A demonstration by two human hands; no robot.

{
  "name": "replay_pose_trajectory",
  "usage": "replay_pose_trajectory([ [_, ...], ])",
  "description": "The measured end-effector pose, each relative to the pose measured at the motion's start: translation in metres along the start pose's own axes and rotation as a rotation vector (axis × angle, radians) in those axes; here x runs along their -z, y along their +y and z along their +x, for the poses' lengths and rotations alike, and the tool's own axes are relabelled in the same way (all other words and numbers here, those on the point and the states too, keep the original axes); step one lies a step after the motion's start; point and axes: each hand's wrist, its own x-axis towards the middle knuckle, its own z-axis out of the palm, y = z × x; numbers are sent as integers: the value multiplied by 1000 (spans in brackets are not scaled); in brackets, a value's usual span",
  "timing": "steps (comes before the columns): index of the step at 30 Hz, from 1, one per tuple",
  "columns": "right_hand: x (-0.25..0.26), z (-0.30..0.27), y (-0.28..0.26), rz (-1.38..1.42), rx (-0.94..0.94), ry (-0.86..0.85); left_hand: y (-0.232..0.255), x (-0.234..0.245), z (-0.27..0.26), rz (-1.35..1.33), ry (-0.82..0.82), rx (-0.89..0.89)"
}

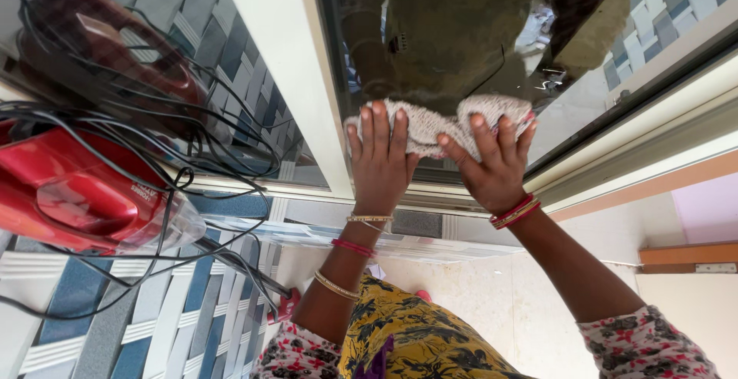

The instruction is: The person wipes a glass window pane with a cloth, moving from top to bottom across the surface.

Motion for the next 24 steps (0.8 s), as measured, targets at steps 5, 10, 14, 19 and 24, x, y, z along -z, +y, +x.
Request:
replay_pose_trajectory([
  [5,-30,-78,-33,20,66,-164,-20,-63,-93,85,-249,63],
  [10,-46,-131,-61,36,95,-394,-22,-79,-158,65,-374,92],
  [14,-38,-129,-65,26,65,-340,-24,-85,-161,92,-360,74],
  [19,-30,-102,-50,-25,59,-226,-16,-89,-149,90,-310,111],
  [24,-11,-73,-32,-47,27,-148,-14,-74,-112,93,-203,51],
])
